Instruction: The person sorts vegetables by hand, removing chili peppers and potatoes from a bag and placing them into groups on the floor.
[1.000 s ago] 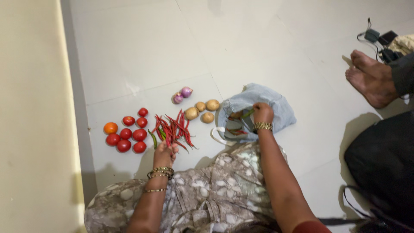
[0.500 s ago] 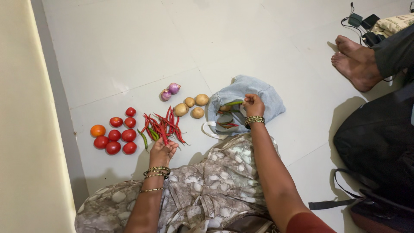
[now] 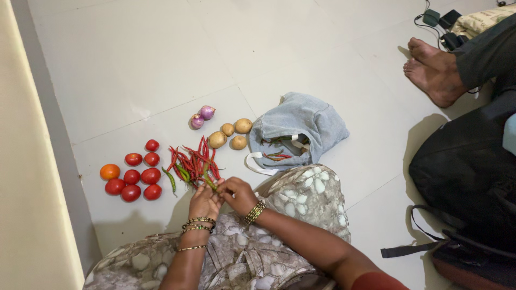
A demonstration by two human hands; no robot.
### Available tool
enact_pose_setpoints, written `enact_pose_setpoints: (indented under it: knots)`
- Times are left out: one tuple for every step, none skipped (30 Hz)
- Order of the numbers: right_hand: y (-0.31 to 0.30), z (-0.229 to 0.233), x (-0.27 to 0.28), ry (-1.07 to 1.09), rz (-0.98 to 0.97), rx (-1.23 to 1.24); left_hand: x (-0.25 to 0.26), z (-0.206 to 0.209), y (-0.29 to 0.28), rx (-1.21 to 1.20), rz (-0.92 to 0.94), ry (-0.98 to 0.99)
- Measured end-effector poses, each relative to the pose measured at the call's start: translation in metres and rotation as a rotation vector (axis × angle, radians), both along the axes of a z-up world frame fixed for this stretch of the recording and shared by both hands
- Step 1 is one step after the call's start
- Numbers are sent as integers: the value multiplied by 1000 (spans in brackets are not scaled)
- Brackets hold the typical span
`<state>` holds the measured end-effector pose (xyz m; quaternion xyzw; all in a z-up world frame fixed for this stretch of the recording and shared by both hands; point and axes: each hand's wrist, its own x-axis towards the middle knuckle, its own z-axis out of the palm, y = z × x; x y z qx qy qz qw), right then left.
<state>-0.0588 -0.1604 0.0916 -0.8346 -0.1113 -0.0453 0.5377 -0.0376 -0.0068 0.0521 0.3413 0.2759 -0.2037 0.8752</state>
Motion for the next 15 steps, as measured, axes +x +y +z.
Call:
enact_pose_setpoints:
  knots:
    - [2,3,-2,20,6,-21,1,-2,3,-16,-3,-46]
    - [2,4,-3,42,12,-43,2,-3,4,-33,-6,-91]
    - [2,2,-4,63,18,-66,-1,-3,3,-39,-26,-112]
    - [1,0,-1,78,14,-36,-2,-2,1,-45,-46,-135]
    - [-1,-4,3,94,10,-6,-1,-2,-1,-51,-66,-158]
    - [-2,-8,5,115,6,25,-1,-2,-2,-12,-81,-163]
    - [-5,-12,6,108,52,23,-1,-3,-4,27,-95,-168]
    - [-9,-13,10,100,100,21,0,-3,-6,66,-109,-173]
    - [-13,-14,12,92,149,20,-1,-4,-7,83,-97,-142]
    - [-16,-13,15,96,120,11,0,-4,-8,100,-83,-115]
    - [-20,-13,18,101,91,1,2,-3,-9,116,-69,-88]
    - [-24,-12,20,109,60,-8,2,-1,-8,144,-80,-72]
    - [-30,-12,26,132,-5,-17,1,0,-5,173,-91,-56]
    - [-38,-14,34,151,-69,-28,2,2,-4,201,-102,-43]
    - [-45,-16,42,171,-134,-39,2,4,-4,215,-99,-43]
